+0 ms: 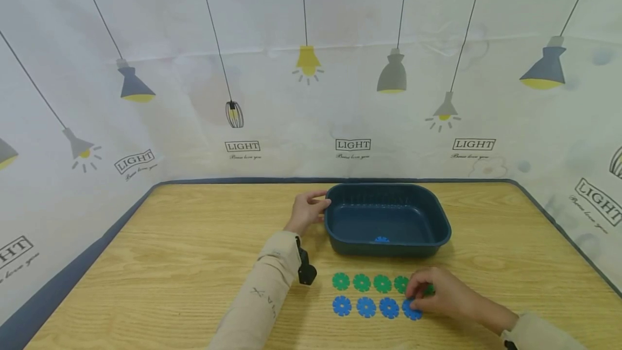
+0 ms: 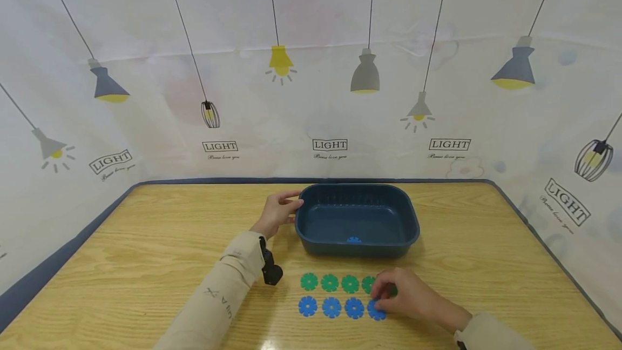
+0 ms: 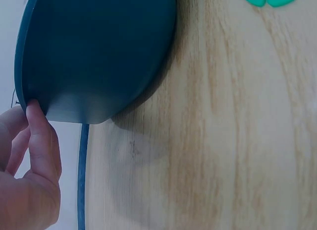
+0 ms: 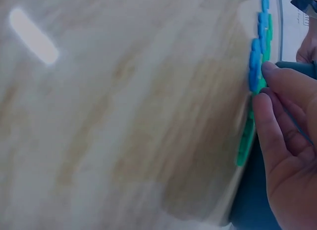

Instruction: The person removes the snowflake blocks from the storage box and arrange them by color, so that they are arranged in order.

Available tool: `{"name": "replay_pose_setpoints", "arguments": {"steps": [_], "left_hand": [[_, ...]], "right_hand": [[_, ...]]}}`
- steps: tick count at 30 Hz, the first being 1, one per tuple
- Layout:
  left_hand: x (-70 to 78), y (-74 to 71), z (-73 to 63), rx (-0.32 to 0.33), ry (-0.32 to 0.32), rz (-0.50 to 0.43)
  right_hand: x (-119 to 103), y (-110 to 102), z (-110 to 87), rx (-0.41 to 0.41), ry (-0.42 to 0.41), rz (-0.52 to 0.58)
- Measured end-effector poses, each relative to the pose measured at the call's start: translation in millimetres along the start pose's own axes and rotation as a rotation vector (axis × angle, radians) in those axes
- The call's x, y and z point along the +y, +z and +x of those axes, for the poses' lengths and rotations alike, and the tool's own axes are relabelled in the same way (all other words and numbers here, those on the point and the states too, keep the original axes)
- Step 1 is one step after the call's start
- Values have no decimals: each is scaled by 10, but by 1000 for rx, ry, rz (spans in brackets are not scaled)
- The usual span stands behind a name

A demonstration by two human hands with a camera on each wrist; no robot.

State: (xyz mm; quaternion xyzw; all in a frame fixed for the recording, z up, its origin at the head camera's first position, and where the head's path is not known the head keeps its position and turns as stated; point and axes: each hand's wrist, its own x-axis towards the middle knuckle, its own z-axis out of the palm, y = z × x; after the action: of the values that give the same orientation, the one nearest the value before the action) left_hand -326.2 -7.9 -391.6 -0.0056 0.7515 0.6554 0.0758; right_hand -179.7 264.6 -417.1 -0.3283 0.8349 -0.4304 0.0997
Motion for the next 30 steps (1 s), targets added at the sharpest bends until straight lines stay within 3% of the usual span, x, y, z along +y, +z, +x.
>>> {"name": "replay_pose_setpoints", "arguments": {"steps": [12, 18, 25, 30], "left_hand": [[-13, 7, 8, 13, -5, 11], [-8, 6, 2, 18, -13, 0], [-3, 8, 8, 10, -5, -3], [2, 8, 7, 14, -14, -5]], "right_hand": [[-178, -287, 108, 73, -24, 32], [-254, -517, 252, 149, -32, -53], [-205, -713, 401, 147, 46, -58], [-80, -789, 530, 135, 155, -76]]}}
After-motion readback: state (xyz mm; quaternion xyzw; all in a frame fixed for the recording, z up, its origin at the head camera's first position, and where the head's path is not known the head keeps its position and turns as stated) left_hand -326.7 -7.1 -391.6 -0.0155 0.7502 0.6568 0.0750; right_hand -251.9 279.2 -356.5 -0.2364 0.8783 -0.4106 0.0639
